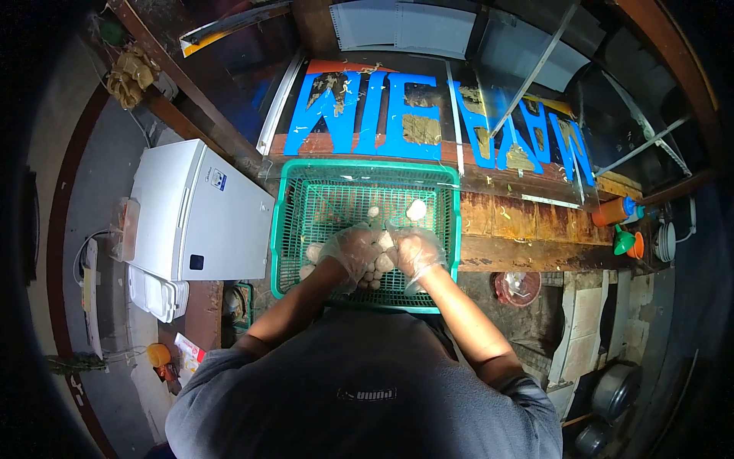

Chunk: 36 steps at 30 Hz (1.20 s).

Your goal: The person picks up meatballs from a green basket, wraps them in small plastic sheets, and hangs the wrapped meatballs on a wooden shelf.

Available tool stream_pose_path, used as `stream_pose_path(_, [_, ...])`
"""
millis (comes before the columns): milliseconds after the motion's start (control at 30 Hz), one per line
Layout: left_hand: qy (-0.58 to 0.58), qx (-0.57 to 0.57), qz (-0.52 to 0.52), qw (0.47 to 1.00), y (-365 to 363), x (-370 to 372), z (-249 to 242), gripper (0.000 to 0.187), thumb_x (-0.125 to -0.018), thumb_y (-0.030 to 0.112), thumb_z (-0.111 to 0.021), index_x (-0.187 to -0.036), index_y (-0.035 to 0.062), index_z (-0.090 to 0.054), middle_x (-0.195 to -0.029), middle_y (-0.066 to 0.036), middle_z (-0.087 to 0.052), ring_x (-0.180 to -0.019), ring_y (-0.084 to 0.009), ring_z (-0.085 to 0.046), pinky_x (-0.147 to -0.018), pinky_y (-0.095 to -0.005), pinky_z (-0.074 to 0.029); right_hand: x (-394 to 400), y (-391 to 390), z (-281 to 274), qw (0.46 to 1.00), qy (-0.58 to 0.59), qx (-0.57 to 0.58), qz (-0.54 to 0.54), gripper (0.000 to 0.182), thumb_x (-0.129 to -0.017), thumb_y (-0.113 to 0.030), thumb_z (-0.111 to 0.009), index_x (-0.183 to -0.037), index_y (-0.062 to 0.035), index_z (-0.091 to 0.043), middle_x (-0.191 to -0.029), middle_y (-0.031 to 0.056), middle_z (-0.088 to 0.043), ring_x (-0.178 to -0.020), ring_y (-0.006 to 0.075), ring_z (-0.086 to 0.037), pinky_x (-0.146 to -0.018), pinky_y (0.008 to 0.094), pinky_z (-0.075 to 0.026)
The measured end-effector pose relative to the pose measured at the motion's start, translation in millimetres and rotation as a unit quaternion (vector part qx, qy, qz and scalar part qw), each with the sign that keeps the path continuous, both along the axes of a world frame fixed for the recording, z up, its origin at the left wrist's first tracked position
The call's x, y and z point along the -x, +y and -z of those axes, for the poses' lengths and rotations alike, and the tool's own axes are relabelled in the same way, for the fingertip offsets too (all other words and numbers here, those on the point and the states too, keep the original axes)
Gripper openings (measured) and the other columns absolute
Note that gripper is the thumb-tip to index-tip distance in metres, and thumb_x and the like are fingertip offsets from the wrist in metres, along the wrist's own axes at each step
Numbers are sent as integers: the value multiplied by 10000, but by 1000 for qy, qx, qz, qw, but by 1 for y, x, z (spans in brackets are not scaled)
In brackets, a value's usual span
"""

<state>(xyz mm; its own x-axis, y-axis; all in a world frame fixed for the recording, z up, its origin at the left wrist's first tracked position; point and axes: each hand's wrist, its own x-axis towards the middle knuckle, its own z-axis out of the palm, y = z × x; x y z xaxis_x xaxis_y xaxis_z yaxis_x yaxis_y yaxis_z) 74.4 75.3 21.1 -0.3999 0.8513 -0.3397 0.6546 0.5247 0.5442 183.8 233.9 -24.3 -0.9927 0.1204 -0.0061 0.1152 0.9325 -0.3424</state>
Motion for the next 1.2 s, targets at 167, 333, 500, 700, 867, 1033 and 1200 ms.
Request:
stream_pose_path(167, [37,-54,9,998,3,3,59,293,-929,282,-541,-1143,100,-627,-1018,-190,-647,-920,-375,-654,-825,-441,-518,8,-2,5,1000,-27,11,-2,572,-837,-322,-660,-1347,-100,-529,-872,171,-694,-794,374,-667,-688,474,-529])
stream_pose_path(333, [42,-76,28,996,10,7,41,298,-903,238,-572,-1168,107,-611,-969,-194,-673,-921,-382,-656,-825,-443,-522,17,-8,-10,997,-74,21,24,570,-842,-335,-652,-1355,-122,-522,-902,185,-697,-803,380,-671,-701,490,-531])
stream_pose_path(500, [33,-45,-42,998,15,6,58,305,-871,189,-595,-1162,104,-623,-977,-203,-681,-952,-375,-655,-842,-445,-515,21,-11,-3,994,-101,12,36,504,-845,-331,-639,-1304,-142,-555,-930,184,-700,-829,385,-673,-727,489,-535])
stream_pose_path(700, [20,-199,37,979,11,9,74,361,-846,212,-635,-1187,94,-628,-1041,-174,-695,-998,-349,-656,-864,-407,-512,16,-11,3,997,-67,21,36,385,-827,-314,-654,-1161,-127,-606,-939,173,-702,-853,384,-673,-741,486,-535])
stream_pose_path(867, [-280,-114,-133,944,10,10,50,404,-830,195,-677,-1218,93,-633,-1068,-121,-709,-977,-248,-673,-870,-352,-509,11,-15,-13,997,-26,51,53,382,-817,-334,-676,-1144,-142,-633,-930,178,-698,-853,383,-669,-742,488,-530])
stream_pose_path(1033, [-265,-211,-88,937,3,16,22,419,-843,149,-690,-1248,69,-618,-1096,-93,-695,-1027,-197,-654,-909,-336,-508,5,-14,-34,997,1,66,48,509,-859,-365,-656,-1310,-155,-550,-1037,159,-688,-933,358,-662,-785,471,-529])
stream_pose_path(1200, [-387,-226,-138,883,-10,21,10,416,-855,139,-705,-1248,41,-610,-1133,-102,-678,-1085,-184,-626,-940,-323,-502,-3,-13,-35,977,99,179,62,551,-832,-356,-723,-1314,-136,-569,-1064,151,-679,-950,340,-648,-817,438,-521])
